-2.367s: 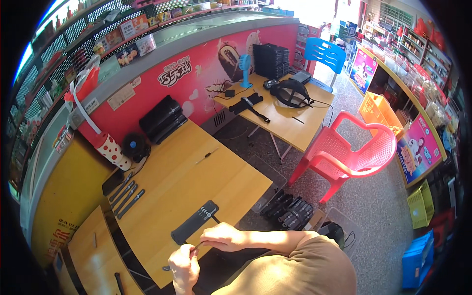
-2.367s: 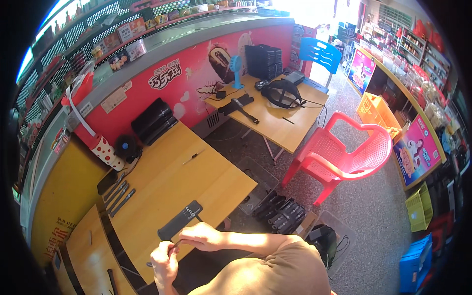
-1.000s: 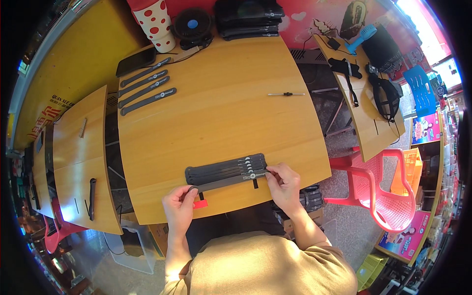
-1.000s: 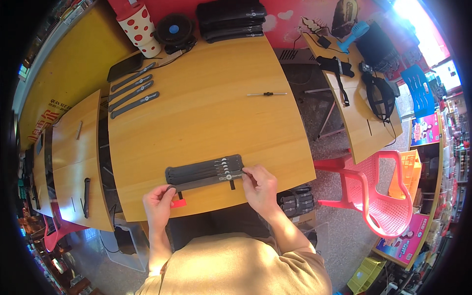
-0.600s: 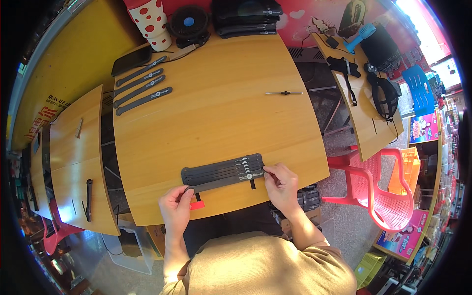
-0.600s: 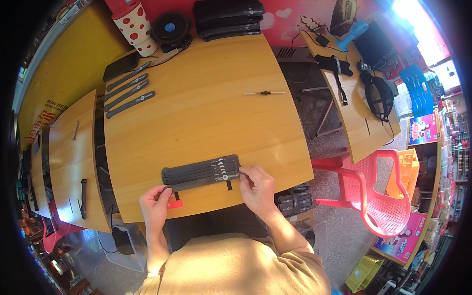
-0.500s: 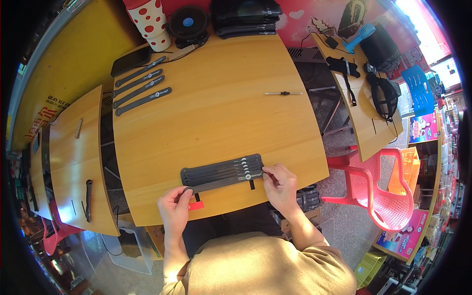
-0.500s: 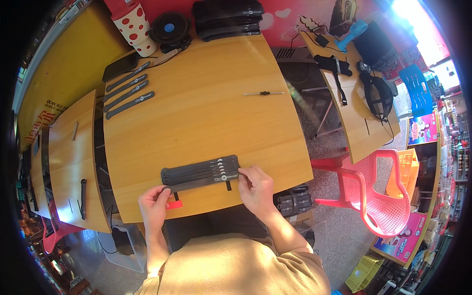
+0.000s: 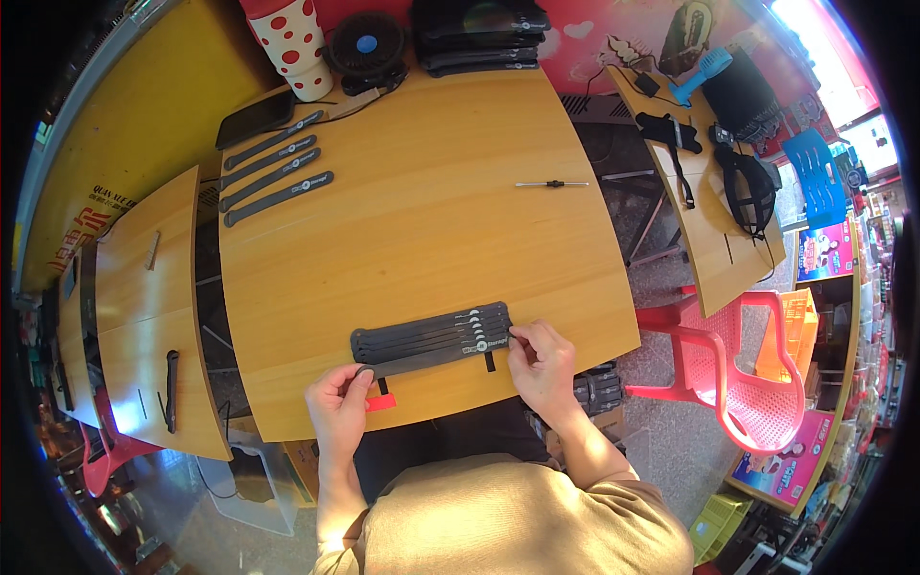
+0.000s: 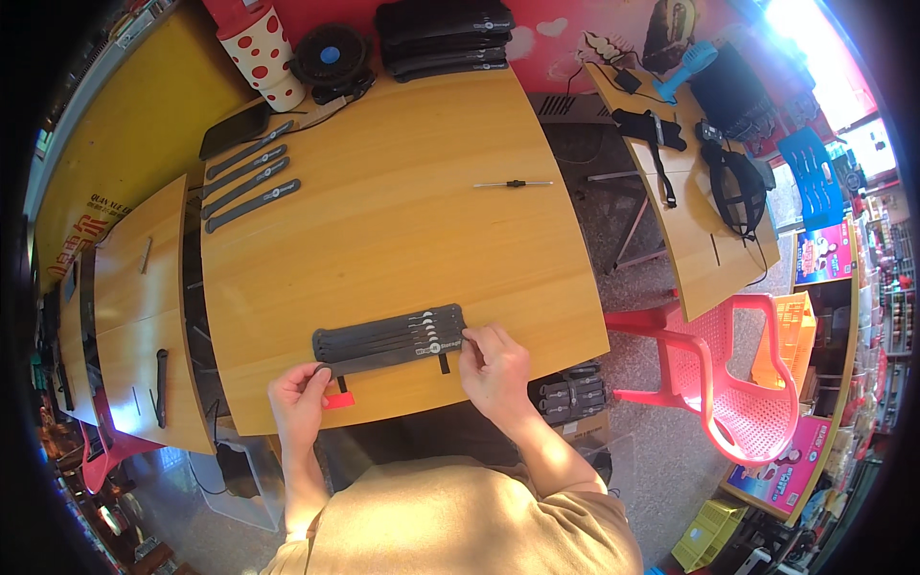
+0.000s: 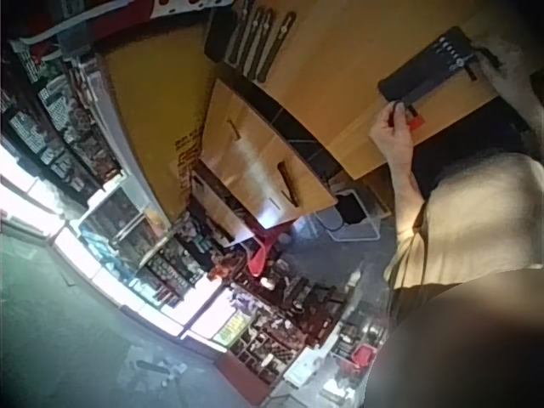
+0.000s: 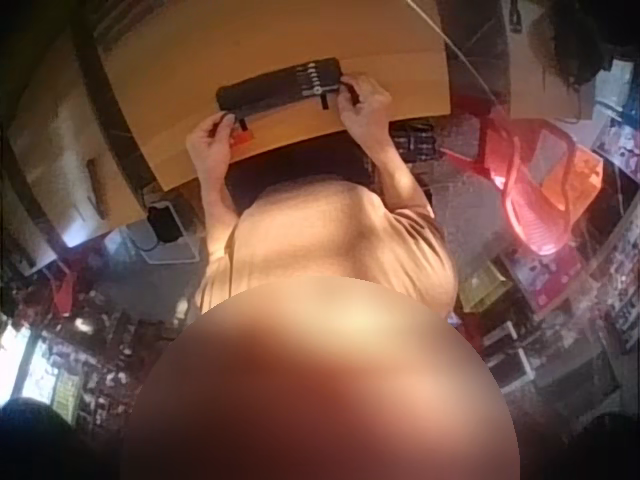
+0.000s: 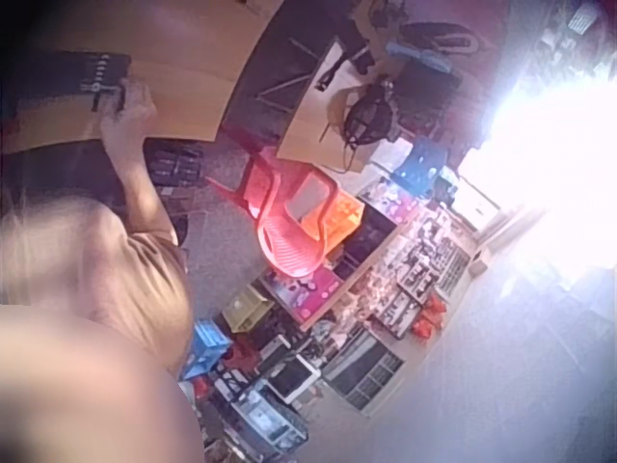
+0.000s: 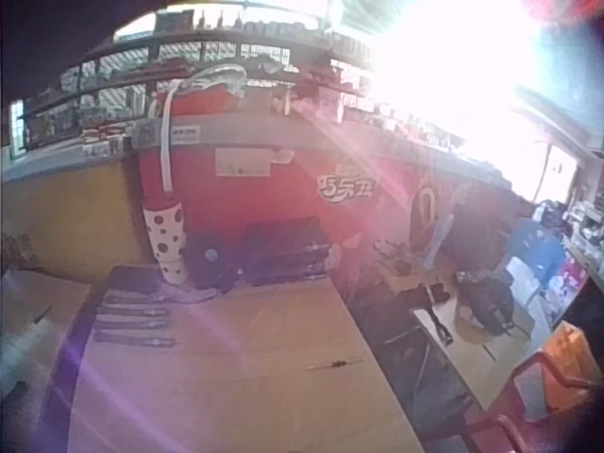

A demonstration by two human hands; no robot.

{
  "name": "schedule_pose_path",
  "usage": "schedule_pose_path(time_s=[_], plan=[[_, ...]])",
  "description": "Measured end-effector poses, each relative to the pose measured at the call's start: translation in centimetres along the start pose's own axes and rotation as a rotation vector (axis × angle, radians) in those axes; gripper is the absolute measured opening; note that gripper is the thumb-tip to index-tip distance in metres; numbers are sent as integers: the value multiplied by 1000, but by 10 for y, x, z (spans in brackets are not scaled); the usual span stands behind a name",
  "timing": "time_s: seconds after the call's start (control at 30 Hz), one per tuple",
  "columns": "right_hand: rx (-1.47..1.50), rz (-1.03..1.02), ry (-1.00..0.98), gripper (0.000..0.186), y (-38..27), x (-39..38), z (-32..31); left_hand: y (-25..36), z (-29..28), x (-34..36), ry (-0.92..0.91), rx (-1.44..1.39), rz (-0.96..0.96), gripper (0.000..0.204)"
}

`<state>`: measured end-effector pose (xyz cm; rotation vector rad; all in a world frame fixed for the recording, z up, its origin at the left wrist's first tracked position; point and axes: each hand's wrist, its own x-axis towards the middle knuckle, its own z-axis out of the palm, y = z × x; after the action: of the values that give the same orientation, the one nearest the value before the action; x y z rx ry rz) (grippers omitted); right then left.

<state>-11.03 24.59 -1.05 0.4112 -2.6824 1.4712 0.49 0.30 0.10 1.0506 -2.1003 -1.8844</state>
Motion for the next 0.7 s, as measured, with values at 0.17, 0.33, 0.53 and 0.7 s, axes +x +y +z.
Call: schedule_pose_path(time_s=[0.17,0.33,0.53,0.7], plan=[[-60,-83,19,14,-1,1,0,1,-1,0,-14,10,-4,5],[-61,-75,23,14,-2,1,1,-5,-1,1,-1,36,29,5],[-103,-93,30,13,-2,2,2,0,-1,0,-9,41,38,5],[-113,-99,26,13,-2,3,2,-5,-1,0,1,61,62,5]])
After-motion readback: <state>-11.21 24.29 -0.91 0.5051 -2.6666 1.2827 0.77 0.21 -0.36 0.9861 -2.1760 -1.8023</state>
